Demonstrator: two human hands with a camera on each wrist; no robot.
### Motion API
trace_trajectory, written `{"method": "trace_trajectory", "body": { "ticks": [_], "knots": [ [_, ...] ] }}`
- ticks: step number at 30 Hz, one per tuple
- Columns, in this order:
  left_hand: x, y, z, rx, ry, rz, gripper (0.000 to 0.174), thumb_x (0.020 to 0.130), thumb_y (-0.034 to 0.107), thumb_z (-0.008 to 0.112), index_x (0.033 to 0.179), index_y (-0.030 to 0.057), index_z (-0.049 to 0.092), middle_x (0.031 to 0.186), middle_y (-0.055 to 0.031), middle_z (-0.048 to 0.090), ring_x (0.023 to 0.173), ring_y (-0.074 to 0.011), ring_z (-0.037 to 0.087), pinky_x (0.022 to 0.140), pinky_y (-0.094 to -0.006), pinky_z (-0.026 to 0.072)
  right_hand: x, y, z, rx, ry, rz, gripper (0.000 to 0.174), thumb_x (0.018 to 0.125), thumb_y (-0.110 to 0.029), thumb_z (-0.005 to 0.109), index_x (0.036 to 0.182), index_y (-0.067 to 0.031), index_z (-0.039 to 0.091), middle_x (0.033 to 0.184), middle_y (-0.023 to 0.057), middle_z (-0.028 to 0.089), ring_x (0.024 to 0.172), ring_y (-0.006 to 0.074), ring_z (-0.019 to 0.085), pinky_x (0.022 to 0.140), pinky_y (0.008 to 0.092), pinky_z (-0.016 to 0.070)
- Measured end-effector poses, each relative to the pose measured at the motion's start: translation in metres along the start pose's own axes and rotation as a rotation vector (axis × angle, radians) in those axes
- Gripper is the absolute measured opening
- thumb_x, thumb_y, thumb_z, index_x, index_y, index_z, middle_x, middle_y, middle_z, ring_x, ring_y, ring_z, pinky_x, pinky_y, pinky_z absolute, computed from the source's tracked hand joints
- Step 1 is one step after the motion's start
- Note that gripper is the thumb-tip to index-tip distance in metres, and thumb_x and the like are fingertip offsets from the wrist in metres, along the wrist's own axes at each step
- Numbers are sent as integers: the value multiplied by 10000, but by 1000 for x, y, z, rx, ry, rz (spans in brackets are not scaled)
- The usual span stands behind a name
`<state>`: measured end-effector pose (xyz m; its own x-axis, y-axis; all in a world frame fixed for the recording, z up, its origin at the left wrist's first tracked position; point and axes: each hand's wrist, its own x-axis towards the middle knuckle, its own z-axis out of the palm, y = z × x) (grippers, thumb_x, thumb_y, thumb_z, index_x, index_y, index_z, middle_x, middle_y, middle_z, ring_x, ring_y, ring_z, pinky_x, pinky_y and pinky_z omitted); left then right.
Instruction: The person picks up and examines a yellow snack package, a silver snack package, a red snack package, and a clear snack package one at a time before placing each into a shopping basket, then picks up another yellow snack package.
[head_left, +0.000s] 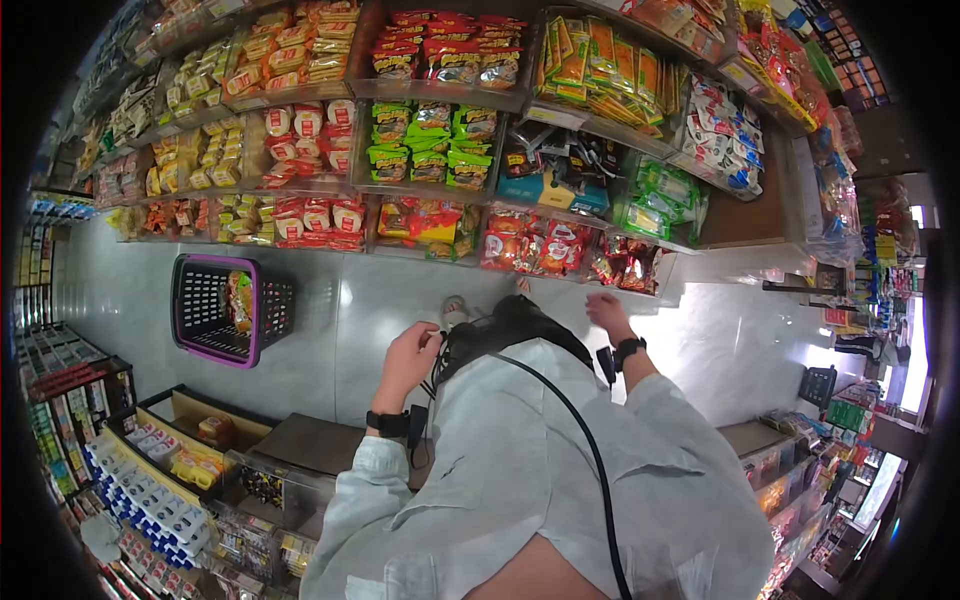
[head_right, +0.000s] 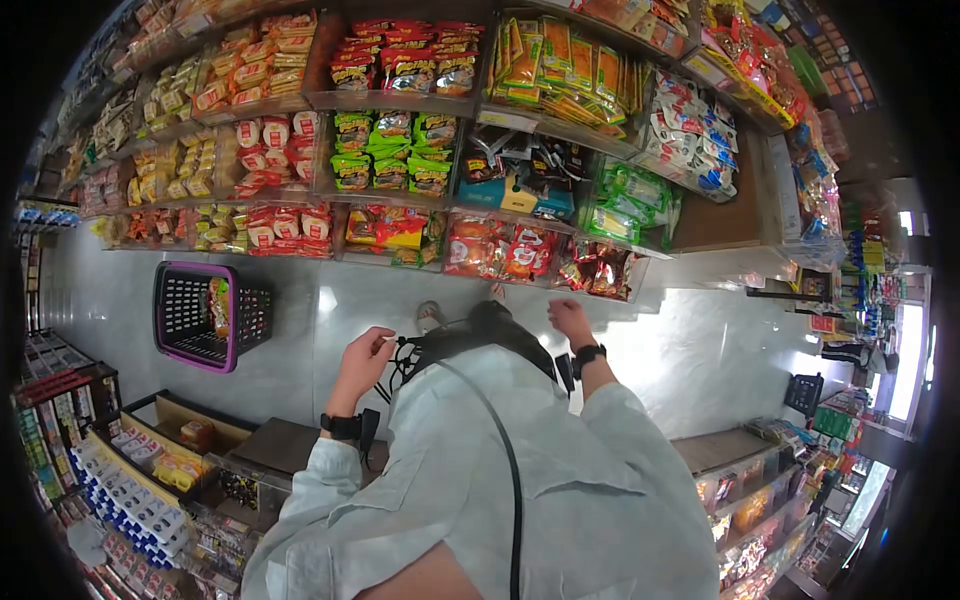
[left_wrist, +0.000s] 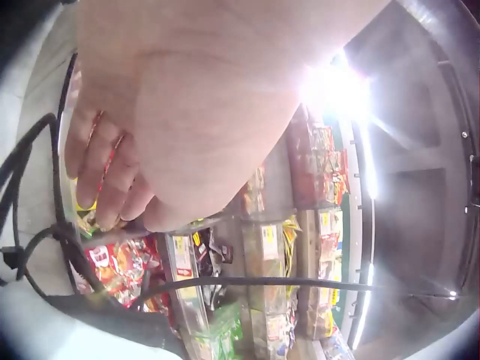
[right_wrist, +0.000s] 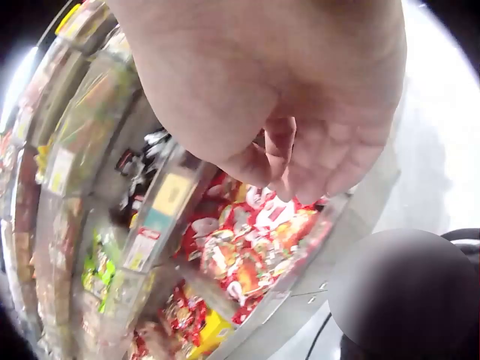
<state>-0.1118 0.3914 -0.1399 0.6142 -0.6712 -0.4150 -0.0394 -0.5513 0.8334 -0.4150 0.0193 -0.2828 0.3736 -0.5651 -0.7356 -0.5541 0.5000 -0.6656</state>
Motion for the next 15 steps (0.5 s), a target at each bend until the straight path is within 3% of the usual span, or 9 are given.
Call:
{"method": "trace_trajectory", "body": {
  "ticks": [4,6,9,10,13,14,15],
  "knots": [
    [-6,1,-5,43,102,-88,255,949,202,661,1142,38,688,873,-150,726,782,-261,697,738,-356,537,-7,-102,66,-246,-79,-307,178,979,-213,665,1090,-76,694,938,-7,681,818,89,639,713,260,523],
    [0,1,3,33,149,-91,262,951,205,661,1149,36,688,875,-149,728,778,-255,696,738,-355,537,3,-131,80,-283,-165,-503,172,982,-186,659,1082,-49,687,947,-1,688,833,86,646,731,270,533],
    [28,15,19,43,185,-48,269,949,202,666,1160,36,687,876,-148,730,774,-246,695,734,-356,538,21,-164,80,-324,-154,-636,161,981,-151,656,1086,-30,675,954,5,697,862,83,652,764,282,544],
    [36,28,25,50,190,-29,272,948,199,668,1164,36,686,876,-148,730,773,-243,695,732,-357,538,13,-183,77,-310,-129,-568,174,971,-154,655,1092,-31,677,987,46,721,882,128,687,789,304,551],
    [74,84,43,99,156,-9,263,942,188,679,1158,40,689,868,-153,727,786,-230,698,729,-355,539,40,-195,57,-343,64,-716,194,933,-205,687,1073,-71,707,970,147,742,861,254,721,765,344,557],
    [90,93,50,152,138,27,251,945,175,677,1149,30,686,886,-151,728,820,-247,714,736,-362,546,47,-201,47,-331,53,-661,212,906,-206,686,1077,-81,710,1025,193,725,917,324,715,815,378,557],
    [107,107,56,222,144,123,253,948,175,675,1152,26,682,895,-151,729,830,-253,718,740,-365,549,56,-205,41,-354,75,-673,221,901,-205,684,1081,-79,711,1053,194,720,941,330,711,829,389,556]
  ]
}}
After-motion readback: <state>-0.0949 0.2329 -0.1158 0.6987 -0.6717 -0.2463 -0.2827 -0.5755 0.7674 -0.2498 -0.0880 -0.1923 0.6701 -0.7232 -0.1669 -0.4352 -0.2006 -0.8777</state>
